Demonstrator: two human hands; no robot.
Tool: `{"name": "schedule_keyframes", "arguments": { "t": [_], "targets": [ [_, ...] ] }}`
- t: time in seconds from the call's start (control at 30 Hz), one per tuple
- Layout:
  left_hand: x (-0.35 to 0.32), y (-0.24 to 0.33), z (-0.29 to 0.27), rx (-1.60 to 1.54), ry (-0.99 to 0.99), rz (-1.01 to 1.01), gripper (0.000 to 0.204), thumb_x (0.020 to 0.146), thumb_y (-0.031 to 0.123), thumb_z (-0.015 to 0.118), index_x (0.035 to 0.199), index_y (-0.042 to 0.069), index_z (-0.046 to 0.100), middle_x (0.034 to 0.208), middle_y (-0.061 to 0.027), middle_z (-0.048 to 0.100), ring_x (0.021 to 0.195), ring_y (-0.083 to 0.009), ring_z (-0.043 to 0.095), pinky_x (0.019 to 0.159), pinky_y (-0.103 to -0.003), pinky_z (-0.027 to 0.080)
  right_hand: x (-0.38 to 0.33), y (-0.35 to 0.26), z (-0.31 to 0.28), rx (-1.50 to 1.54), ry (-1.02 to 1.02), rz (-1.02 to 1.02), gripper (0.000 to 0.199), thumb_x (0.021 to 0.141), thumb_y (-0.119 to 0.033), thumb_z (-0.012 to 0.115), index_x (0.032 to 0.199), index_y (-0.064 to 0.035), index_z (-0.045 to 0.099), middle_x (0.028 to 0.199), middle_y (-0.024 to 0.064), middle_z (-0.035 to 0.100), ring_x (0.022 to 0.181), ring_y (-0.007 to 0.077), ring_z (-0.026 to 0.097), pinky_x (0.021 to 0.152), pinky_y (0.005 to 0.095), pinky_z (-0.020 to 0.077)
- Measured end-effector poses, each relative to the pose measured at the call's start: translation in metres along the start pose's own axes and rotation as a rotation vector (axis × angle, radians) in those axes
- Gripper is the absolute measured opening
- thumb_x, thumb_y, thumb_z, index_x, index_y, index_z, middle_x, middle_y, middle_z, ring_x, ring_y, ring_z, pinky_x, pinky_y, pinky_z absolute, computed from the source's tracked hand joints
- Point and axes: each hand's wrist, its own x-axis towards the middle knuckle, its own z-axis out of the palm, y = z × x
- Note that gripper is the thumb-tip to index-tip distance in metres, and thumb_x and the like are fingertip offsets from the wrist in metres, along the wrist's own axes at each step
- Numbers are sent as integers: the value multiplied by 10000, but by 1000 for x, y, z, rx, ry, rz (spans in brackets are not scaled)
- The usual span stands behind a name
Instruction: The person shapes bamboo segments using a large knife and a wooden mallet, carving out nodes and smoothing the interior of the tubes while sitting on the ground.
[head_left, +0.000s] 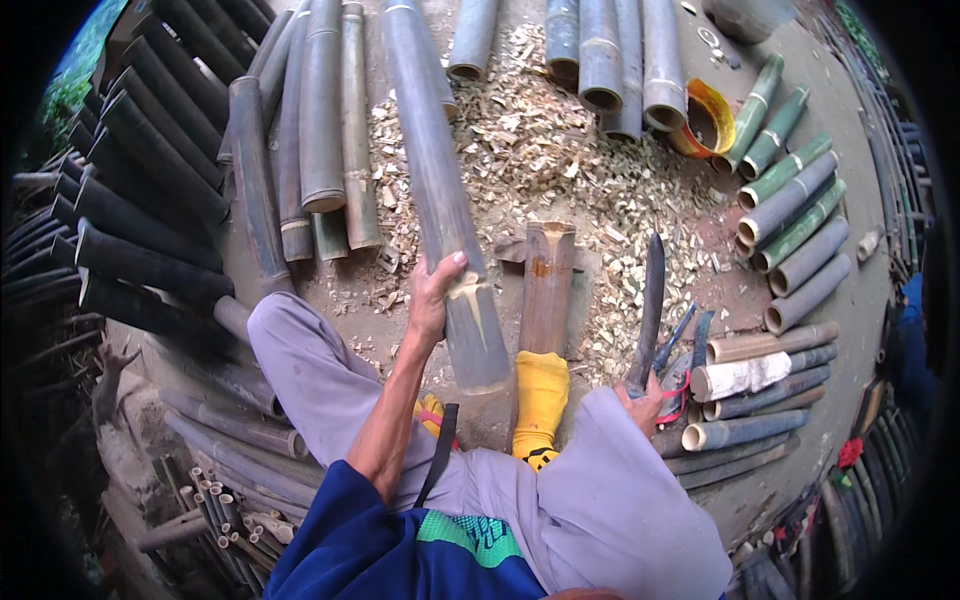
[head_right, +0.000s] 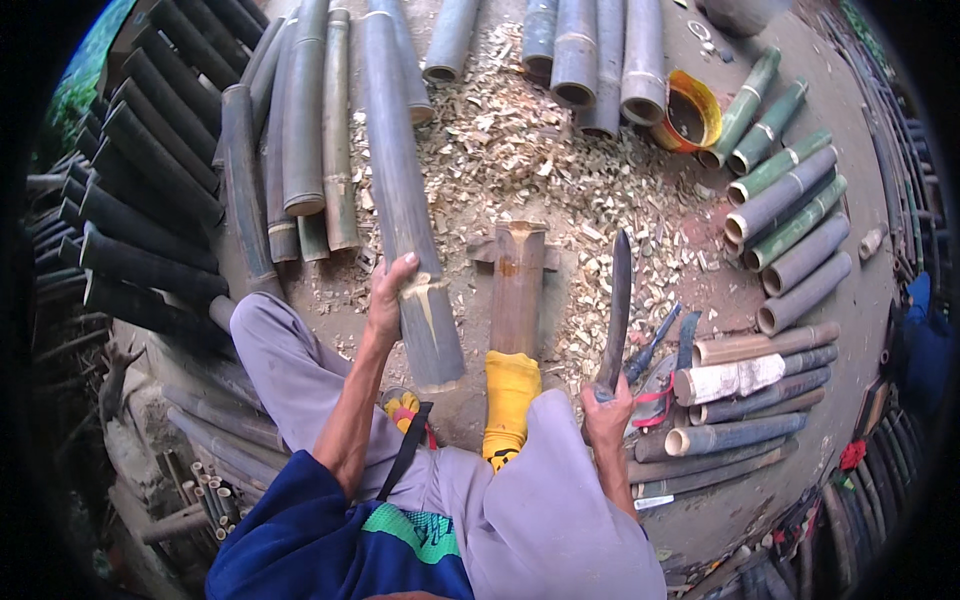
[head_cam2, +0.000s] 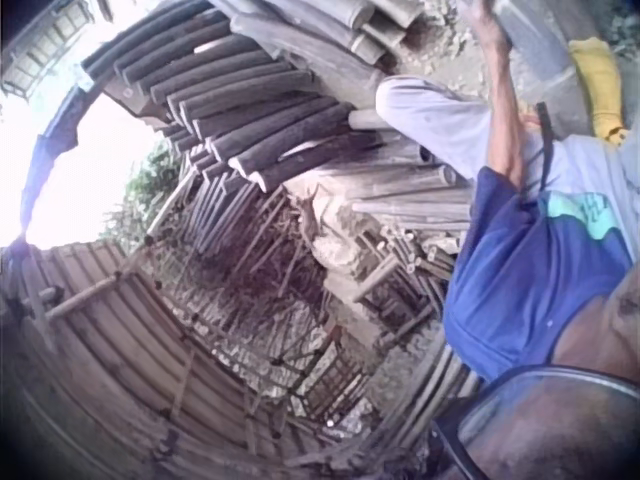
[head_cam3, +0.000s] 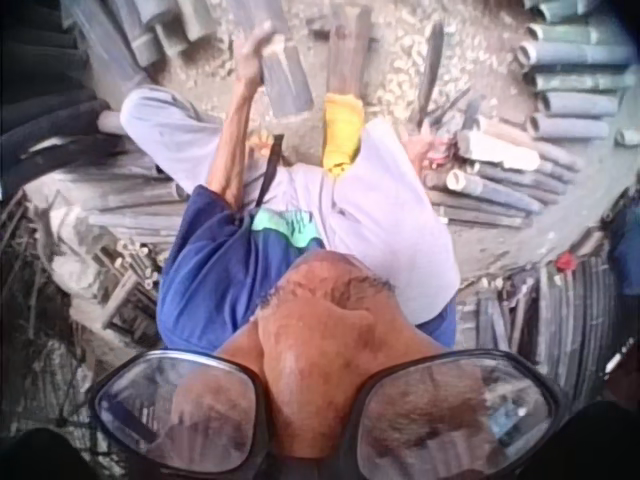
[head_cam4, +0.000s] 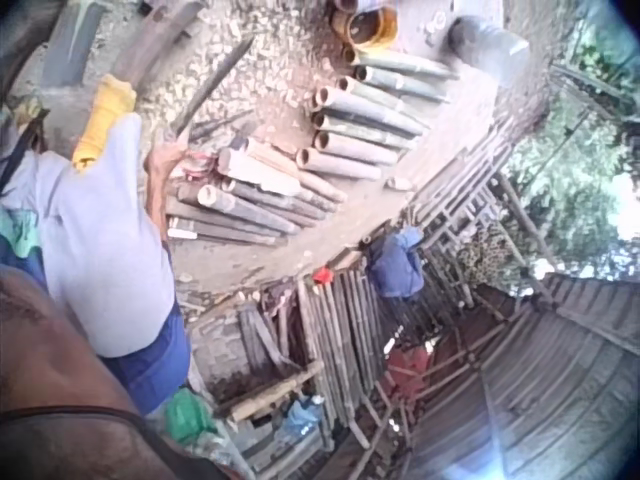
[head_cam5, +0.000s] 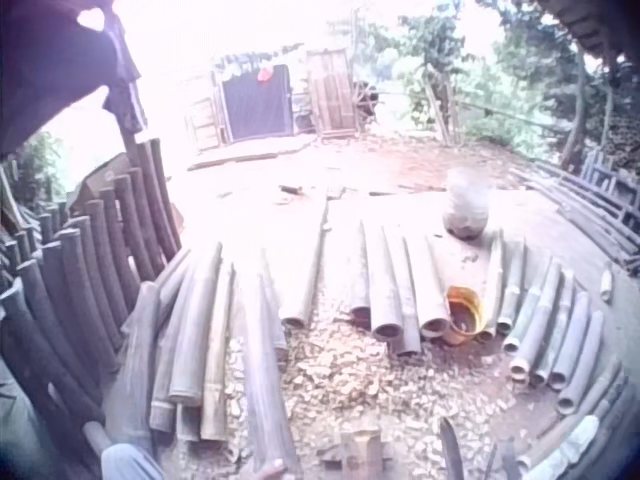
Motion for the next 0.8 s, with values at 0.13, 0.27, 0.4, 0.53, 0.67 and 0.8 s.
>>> {"name": "schedule_keyframes", "arguments": {
  "t": [0.13,0.27,0.4,0.53,0.67,0.8],
  "targets": [
    [11,20,14,-44,11,104,547,834,416,602,1110,-44,496,866,-89,587,727,-139,603,659,-274,509,-1,16,19,63,-48,-52,227,723,-103,703,853,-7,543,638,81,543,546,179,499,530,337,428],
    [14,24,26,47,93,271,628,805,451,603,1153,-50,453,945,-131,569,789,-173,598,698,-295,499,-5,-5,20,-18,-59,-90,273,726,-128,716,873,-11,517,685,87,494,605,210,472,592,345,431],
    [-3,26,45,125,279,506,719,767,393,601,1305,-26,371,1060,-151,534,992,-211,540,905,-359,436,-9,13,17,-61,-8,-209,362,717,-112,705,992,-4,497,748,114,495,651,246,501,629,355,441],
    [13,86,23,-395,-133,512,663,809,260,540,1364,-20,311,1230,-213,513,1057,-302,553,978,-430,417,-12,-3,6,-19,-95,-156,526,723,-85,695,1190,12,472,887,162,565,753,284,573,701,362,472],
    [30,125,19,-244,54,588,595,793,245,579,1259,-95,431,1129,-241,578,1074,-293,554,981,-398,399,-3,-52,5,22,-120,-267,543,746,-73,684,1235,15,463,1014,209,608,900,300,630,775,382,500],
    [-3,83,35,-226,106,674,518,849,213,514,1270,-83,461,1264,-203,522,1184,-278,500,1054,-414,349,4,-81,13,4,-114,-252,515,756,-91,694,1206,13,467,987,217,635,864,325,669,715,387,536]
  ]
}}
